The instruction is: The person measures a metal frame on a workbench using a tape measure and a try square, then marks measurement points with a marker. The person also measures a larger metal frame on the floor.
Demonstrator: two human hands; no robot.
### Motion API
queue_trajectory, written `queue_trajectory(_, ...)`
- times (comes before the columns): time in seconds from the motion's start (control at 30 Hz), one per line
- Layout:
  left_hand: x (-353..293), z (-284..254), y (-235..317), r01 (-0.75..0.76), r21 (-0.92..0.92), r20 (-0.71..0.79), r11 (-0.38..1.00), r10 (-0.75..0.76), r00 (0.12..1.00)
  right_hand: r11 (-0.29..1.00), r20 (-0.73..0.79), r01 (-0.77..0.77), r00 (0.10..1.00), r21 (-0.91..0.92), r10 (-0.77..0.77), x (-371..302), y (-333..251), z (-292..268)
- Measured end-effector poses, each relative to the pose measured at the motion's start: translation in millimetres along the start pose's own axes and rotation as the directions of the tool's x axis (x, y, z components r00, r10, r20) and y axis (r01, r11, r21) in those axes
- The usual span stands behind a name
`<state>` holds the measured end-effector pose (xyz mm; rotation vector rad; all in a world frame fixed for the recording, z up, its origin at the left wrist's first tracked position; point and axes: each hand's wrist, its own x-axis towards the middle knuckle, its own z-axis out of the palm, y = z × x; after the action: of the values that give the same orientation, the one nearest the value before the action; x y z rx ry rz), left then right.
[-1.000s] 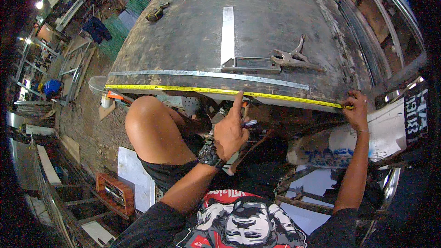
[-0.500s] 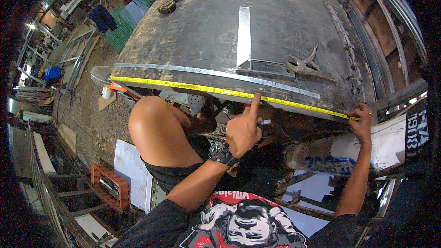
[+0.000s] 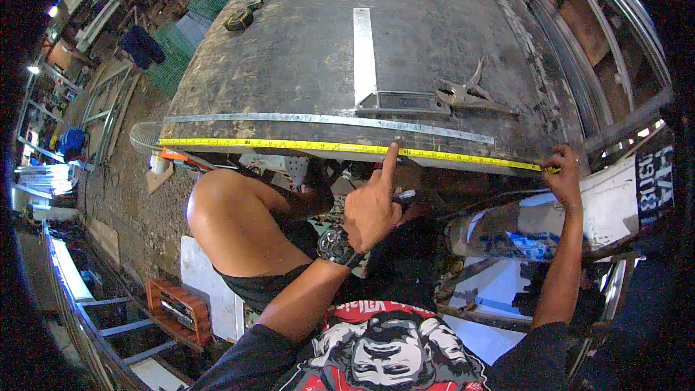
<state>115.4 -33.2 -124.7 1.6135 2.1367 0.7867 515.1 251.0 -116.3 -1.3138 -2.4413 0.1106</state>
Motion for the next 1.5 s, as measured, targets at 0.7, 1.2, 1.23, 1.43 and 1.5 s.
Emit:
queue_trajectory(0.7, -5.4, -13.5, -15.2, 0.123, 0.005, -0.017, 0.992, -0.123, 0.992, 0.996, 0.030, -0.015, 0.999, -0.089, 0.018, 1.2, -6.5, -3.5)
queue_trajectory(1.2, -5.4, -20.6, -30.1, 0.185, 0.046, -0.049, 0.982, -0.183, 0.982, 0.996, -0.014, -0.028, 1.000, -0.080, 0.027, 1.0, -4.0, 0.0)
queue_trajectory(1.23, -5.5, -21.8, -29.4, 0.179, 0.047, -0.046, 0.983, -0.177, 0.983, 0.997, 0.008, -0.031, 0.999, -0.075, 0.032, 0.7, -2.1, -0.5)
queue_trajectory(1.43, -6.7, -24.8, -31.2, 0.154, 0.034, -0.042, 0.988, -0.152, 0.987, 0.999, 0.075, -0.042, 0.996, -0.022, 0.044, 3.1, 2.9, -1.5)
queue_trajectory(1.5, -6.9, -24.3, -34.2, 0.127, 0.044, -0.056, 0.991, -0.125, 0.991, 0.999, 0.060, -0.038, 0.997, 0.012, 0.037, 2.6, 4.0, 0.3)
